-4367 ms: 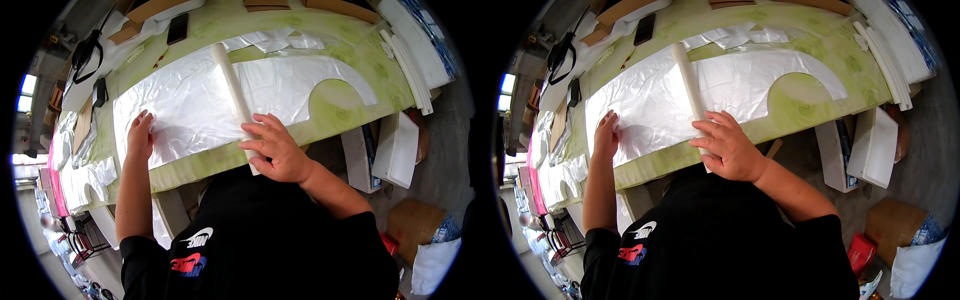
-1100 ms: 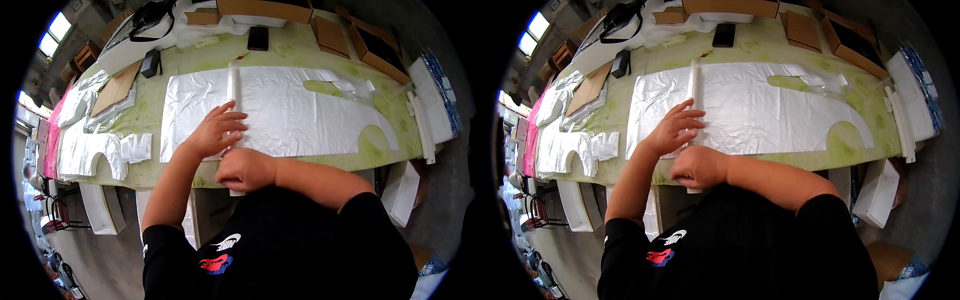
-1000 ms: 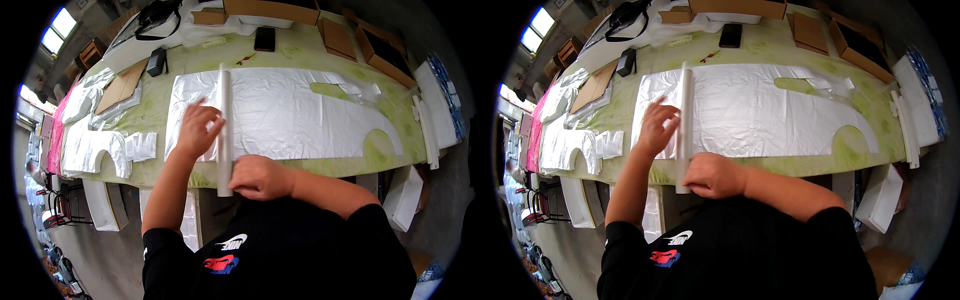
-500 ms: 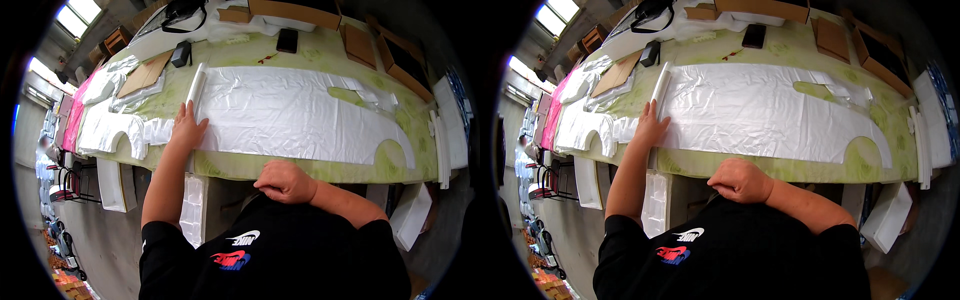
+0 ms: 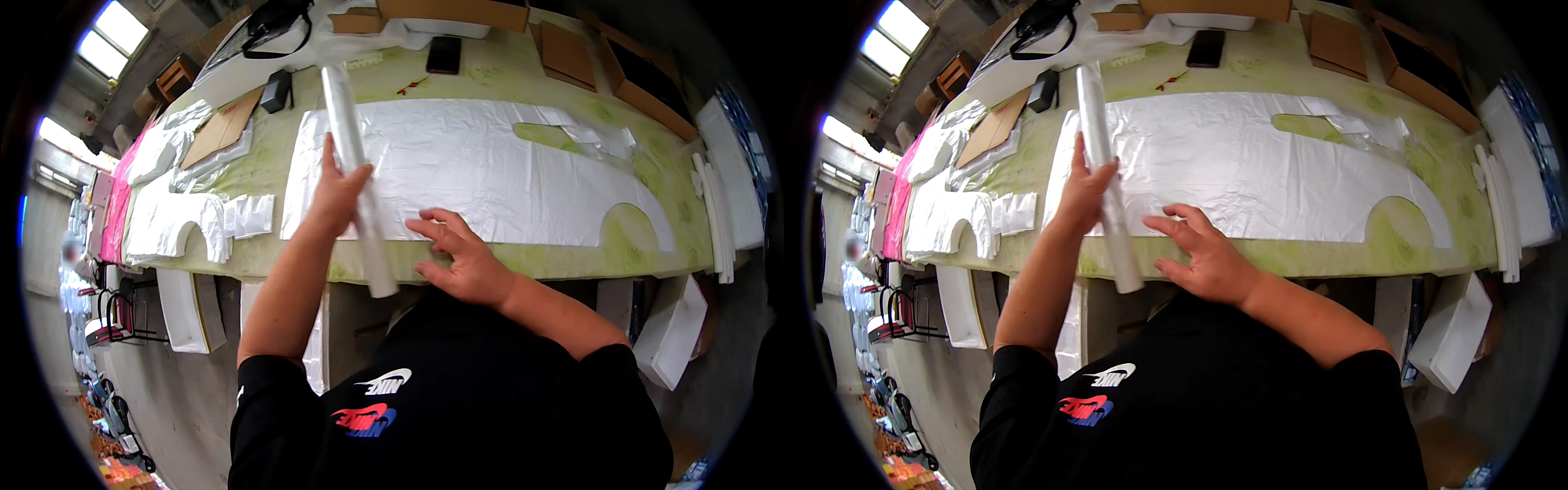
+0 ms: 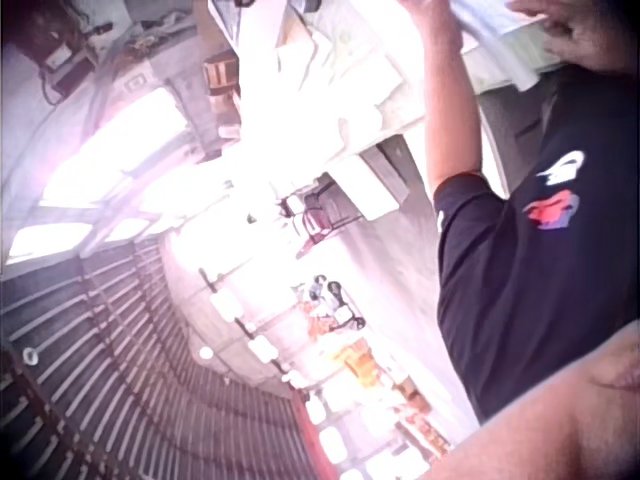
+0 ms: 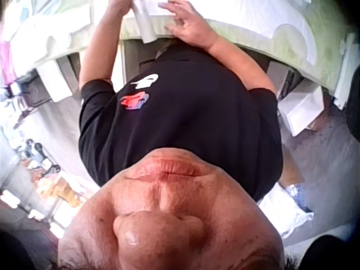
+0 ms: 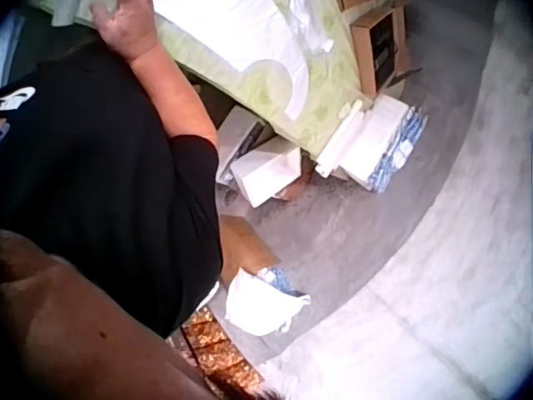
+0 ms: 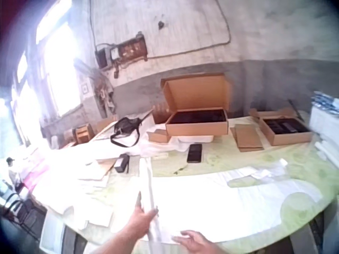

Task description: The person wraps a white rectangular object with clear plastic wrap on a workbench. They repeatedly roll the wrap around the object, smooth it, and fold the edges to secure the package.

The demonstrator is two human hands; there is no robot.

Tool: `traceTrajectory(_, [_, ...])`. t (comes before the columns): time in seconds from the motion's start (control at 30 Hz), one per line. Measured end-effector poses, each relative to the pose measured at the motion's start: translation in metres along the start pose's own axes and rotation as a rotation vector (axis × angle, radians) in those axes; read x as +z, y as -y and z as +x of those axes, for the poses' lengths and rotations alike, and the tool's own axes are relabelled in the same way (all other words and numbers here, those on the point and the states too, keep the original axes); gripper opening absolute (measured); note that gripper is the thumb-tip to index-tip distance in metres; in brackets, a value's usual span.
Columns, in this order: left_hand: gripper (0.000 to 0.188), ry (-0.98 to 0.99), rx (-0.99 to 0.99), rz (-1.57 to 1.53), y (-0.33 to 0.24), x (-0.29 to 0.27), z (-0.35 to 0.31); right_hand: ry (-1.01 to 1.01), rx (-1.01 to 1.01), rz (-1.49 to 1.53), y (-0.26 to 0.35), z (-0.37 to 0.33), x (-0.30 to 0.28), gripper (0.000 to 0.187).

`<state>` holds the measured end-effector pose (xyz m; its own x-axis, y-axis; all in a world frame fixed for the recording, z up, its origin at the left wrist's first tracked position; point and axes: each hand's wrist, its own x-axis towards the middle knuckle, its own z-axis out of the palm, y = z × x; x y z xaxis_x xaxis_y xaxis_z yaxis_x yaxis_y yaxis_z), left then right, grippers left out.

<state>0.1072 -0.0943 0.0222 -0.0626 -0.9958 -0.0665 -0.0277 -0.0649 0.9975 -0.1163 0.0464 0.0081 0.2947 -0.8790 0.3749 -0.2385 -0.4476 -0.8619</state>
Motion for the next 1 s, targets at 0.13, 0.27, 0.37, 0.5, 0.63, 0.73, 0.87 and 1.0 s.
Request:
traceTrajectory(0.13, [0.102, 0.114, -0.101, -0.241, 0.012, 0.080, -0.019, 0.120, 0.264, 0.086, 0.008, 0.001, -0.016, 0.074])
traceTrajectory(0.27, [0.100, 0.216, -0.107, -0.248, 0.016, 0.126, -0.030, -0.017, 0.511, 0.248, -0.003, -0.024, -0.033, 0.085])
traceTrajectory(0.37, [0.090, 0.280, 0.035, -0.069, 0.026, 0.148, -0.027, -0.019, 0.644, 0.268, 0.004, -0.046, -0.061, 0.089])
traceTrajectory(0.5, [0.074, 0.106, 0.459, 0.623, 0.044, 0.157, 0.028, -0.008, 0.706, 0.124, 0.012, -0.077, -0.092, 0.088])
traceTrajectory(0.63, [0.072, 0.196, 0.303, 0.576, 0.047, 0.132, 0.083, 0.034, 0.769, 0.033, 0.026, -0.101, -0.113, 0.087])
traceTrajectory(0.73, [0.072, 0.372, 0.137, 0.650, 0.032, 0.124, 0.105, 0.016, 0.798, 0.030, 0.033, -0.116, -0.121, 0.087])
traceTrajectory(0.87, [0.067, 0.473, -0.074, 0.677, 0.025, 0.130, 0.124, 0.014, 0.756, 0.012, 0.028, -0.125, -0.125, 0.087])
traceTrajectory(1.0, [0.064, 0.515, -0.157, 0.780, 0.002, 0.142, 0.127, 0.034, 0.765, -0.004, 0.029, -0.121, -0.129, 0.089])
